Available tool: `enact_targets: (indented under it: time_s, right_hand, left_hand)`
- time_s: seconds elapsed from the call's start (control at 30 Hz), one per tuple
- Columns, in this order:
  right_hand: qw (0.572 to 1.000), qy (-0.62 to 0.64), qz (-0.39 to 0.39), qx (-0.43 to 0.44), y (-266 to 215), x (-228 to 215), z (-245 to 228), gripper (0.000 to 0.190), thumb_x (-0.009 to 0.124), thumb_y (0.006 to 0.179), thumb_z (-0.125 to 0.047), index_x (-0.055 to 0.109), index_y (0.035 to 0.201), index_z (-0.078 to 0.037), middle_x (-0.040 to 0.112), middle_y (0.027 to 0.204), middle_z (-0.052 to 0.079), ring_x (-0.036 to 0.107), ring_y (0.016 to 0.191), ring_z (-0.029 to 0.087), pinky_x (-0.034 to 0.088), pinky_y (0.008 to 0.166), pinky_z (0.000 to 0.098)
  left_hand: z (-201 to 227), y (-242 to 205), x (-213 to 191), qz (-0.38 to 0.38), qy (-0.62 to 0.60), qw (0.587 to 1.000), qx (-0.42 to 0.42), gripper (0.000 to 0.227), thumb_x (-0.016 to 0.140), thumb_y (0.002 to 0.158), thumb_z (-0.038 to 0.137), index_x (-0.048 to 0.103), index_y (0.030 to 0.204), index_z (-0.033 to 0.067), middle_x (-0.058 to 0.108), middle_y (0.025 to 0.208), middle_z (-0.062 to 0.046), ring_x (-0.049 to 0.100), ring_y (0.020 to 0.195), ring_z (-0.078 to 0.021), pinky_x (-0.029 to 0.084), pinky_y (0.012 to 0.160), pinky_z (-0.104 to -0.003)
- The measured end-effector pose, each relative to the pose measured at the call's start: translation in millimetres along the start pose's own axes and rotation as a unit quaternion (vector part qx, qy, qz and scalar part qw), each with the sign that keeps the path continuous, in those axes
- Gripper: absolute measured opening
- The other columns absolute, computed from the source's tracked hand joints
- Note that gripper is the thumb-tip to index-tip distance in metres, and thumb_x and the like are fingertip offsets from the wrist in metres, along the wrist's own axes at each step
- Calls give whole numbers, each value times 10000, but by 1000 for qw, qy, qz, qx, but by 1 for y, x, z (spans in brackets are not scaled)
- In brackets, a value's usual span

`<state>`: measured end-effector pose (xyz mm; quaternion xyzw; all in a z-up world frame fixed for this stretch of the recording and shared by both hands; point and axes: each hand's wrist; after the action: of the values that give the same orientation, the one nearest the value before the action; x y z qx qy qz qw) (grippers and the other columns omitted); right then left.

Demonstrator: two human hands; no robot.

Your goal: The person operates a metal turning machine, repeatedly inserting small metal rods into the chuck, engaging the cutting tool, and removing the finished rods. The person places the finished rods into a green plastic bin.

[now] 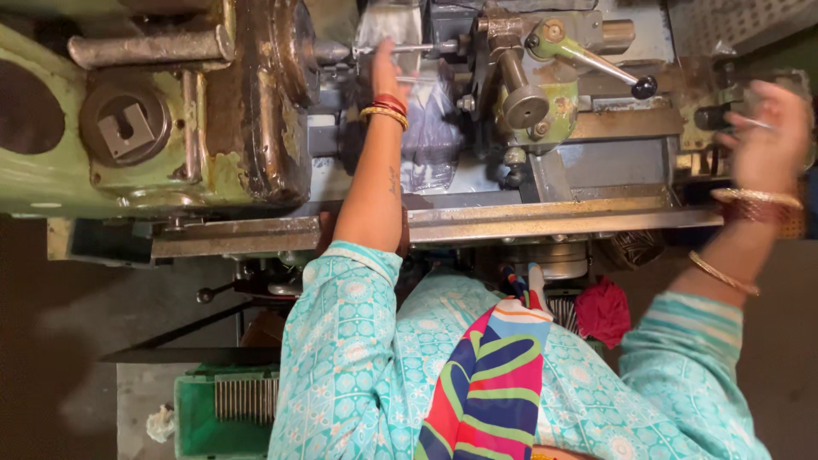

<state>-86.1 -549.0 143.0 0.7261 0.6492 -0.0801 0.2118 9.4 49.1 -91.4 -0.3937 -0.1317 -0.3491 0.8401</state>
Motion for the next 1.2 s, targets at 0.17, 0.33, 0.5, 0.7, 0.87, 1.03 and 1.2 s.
enact_targets:
  time_s: [0.17, 0.33, 0.5, 0.7, 0.87, 1.03, 1.2]
  right_hand:
    - [985, 24, 167, -26, -43, -71, 98, 290, 510, 1218, -316, 597, 1272, -45, 644, 1183, 94, 628, 1032, 181, 544, 844, 329]
    - [933, -227, 190, 206, -118, -6, 163, 297, 488, 1113, -244, 669, 1210, -30, 728, 1129, 101, 675, 1027, 220, 528, 906, 364]
    - [926, -233, 113, 275, -153, 32, 145, 288, 552, 1051, -266, 688, 1178, -45, 742, 1109, 97, 689, 1012, 217, 540, 894, 366]
    - [932, -248, 39, 261, -202, 64, 128, 292, 629, 977, -293, 711, 1139, -64, 760, 1085, 93, 705, 994, 214, 554, 879, 368]
    - [942, -154, -271, 124, -261, 169, 101, 306, 693, 915, -315, 730, 1107, -80, 775, 1066, 89, 718, 980, 211, 566, 867, 369]
    - [815, -19, -571, -91, -346, 329, 47, 222, 592, 1012, -296, 672, 1084, -102, 744, 997, 99, 715, 928, 217, 567, 849, 386]
    - [852, 24, -508, -124, -428, 465, -14, 224, 592, 1068, -309, 609, 1062, -86, 661, 925, 126, 660, 842, 320, 542, 760, 452]
  left_hand:
    - [-8, -43, 25, -75, 636, 756, 134, 422, 728, 807, 355, 755, 1070, 27, 713, 1140, -230, 701, 1066, -382, 565, 913, -466]
    - [32, -147, 69, -55, 770, 604, 197, 255, 689, 814, 178, 760, 1029, 62, 696, 1148, -238, 673, 1119, -394, 556, 924, -454]
    - [106, -262, 52, -63, 713, 581, 387, 475, 860, 739, 231, 637, 1085, -6, 731, 918, -194, 723, 886, -373, 590, 734, -462]
    - [196, -358, -136, 1, 470, 591, 655, 426, 888, 928, 223, 616, 1228, 90, 765, 987, -41, 740, 779, -132, 584, 581, -243]
    - [186, -391, -349, 233, 36, 770, 593, 382, 505, 1111, 325, 479, 1370, 44, 520, 821, -70, 487, 642, -128, 354, 485, -207]
    - [65, -395, -454, 371, 313, 711, 508, 376, 778, 994, 206, 536, 1216, 23, 529, 944, -45, 491, 757, -155, 457, 642, -334]
    - [-8, -440, -429, 238, 426, 708, 510, 366, 814, 916, 221, 649, 1174, 19, 708, 1105, -157, 707, 954, -274, 578, 813, -378]
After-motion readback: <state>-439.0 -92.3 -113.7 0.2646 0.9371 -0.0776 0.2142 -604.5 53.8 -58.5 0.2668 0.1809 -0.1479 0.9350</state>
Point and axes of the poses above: each hand's wrist, its own y-axis towards the middle knuckle, its own x-axis out of the palm, z = x × y
